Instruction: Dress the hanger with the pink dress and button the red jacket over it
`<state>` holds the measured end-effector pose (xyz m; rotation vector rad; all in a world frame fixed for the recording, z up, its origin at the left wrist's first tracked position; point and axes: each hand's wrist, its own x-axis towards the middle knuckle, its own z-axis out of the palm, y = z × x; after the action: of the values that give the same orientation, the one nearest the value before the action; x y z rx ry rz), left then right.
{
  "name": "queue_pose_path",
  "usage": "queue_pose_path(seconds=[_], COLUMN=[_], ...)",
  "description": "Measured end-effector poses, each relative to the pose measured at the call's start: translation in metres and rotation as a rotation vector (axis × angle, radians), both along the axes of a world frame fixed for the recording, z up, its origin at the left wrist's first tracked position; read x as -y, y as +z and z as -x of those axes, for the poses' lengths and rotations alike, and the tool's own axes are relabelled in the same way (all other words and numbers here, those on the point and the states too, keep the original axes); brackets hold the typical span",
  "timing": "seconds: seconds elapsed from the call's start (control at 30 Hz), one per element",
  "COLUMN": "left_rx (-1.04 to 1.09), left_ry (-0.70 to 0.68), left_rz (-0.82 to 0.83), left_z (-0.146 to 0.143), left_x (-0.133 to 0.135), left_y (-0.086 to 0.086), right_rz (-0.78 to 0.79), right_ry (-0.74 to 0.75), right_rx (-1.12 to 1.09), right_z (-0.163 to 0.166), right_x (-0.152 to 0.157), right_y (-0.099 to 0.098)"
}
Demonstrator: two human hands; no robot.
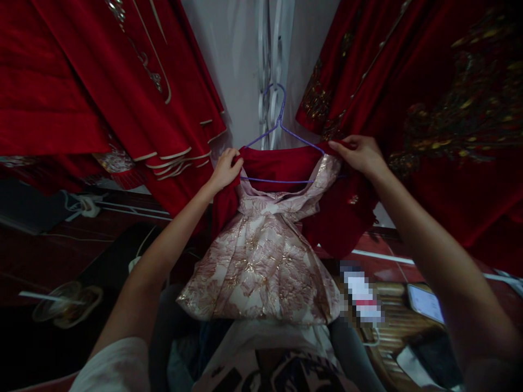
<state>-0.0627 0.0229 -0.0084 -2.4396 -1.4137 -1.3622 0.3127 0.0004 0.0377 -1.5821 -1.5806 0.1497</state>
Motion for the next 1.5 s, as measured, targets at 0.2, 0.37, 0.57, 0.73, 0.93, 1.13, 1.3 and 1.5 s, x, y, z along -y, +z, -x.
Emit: queue_pose_path(seconds=[0.2, 0.37, 0.57, 0.73, 0.93, 1.13, 1.3, 1.5], left_rx=[0.024, 0.111, 0.357, 0.672, 0.791, 0.780, 0.875, 0.927], left_ry=[0.182, 0.150, -0.137, -0.278, -0.386, -0.304, -0.260, -0.223], left_rz=[-0.040, 0.057, 0.306, 0.401, 0.449, 0.274, 0.286, 0.299], left_z=[-0.002, -0.033, -0.083, -0.078, -0.069, -0.073, -0.082, -0.083], left_x=[0.025, 0.036, 0.026, 0.046, 0.071, 0.073, 0.068, 0.066], left_y=[-0.006, -0.015, -0.026, -0.031, -0.047, -0.061, -0.062, -0.064], right_rz=[0.162, 0.019, -0.042, -0.059, 0.071, 0.119, 0.055, -0.005], right_ry=[0.119, 0.097, 0.405, 0.510, 0.643, 0.728, 0.712, 0.678], right_rx=[-0.083, -0.247, -0.343, -0.644, -0.860, -0.812, -0.784, -0.773], right_z=[0.017, 0.074, 0.166, 0.179, 0.167, 0.155, 0.153, 0.154], right_x=[-0.005, -0.008, 0.011, 0.031, 0.053, 0.060, 0.056, 0.056], right_y=[-0.009, -0.032, -0.060, -0.075, -0.090, -0.096, -0.094, -0.092])
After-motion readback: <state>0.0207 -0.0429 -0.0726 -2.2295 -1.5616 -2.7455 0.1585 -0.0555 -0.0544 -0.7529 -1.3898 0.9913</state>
